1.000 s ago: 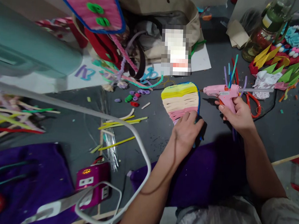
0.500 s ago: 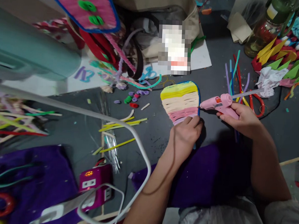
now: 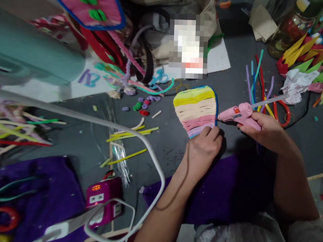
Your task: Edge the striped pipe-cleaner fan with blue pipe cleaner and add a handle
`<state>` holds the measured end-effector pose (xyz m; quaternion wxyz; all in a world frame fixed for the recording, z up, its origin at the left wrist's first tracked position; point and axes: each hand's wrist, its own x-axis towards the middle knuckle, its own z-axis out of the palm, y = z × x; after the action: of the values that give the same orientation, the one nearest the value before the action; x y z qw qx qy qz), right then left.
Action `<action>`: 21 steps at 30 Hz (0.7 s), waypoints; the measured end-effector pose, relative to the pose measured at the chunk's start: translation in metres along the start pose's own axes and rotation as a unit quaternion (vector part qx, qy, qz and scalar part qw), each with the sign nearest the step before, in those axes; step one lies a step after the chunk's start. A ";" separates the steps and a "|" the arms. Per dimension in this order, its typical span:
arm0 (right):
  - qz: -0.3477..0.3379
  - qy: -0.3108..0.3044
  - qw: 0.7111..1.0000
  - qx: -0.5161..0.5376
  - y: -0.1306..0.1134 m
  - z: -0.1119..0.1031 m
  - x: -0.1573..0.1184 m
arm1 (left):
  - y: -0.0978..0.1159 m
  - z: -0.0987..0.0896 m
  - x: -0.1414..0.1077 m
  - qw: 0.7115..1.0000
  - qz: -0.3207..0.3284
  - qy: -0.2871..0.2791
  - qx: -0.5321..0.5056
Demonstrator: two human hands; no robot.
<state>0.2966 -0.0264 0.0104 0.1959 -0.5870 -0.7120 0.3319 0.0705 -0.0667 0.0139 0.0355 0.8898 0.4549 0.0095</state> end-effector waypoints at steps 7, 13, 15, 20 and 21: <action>-0.038 0.015 0.998 -0.043 -0.005 -0.002 -0.003 | 0.000 0.001 0.000 0.999 0.008 0.041 -0.001; -0.071 0.010 0.997 -0.038 -0.001 0.000 -0.004 | -0.002 0.004 -0.002 0.999 0.001 0.050 -0.022; -0.078 0.008 0.996 -0.031 0.001 0.000 -0.004 | -0.004 0.003 -0.003 0.999 0.007 0.038 -0.034; -0.100 -0.009 0.995 -0.006 -0.001 -0.001 -0.004 | -0.010 0.002 -0.005 0.998 0.004 0.017 -0.066; -0.101 -0.014 0.995 -0.001 -0.001 -0.001 -0.004 | -0.010 0.001 -0.005 0.997 0.000 0.016 -0.069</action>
<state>0.2973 -0.0297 0.0127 0.2181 -0.5080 -0.7703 0.3178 0.0596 -0.0649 0.0118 0.0897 0.8849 0.4536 0.0554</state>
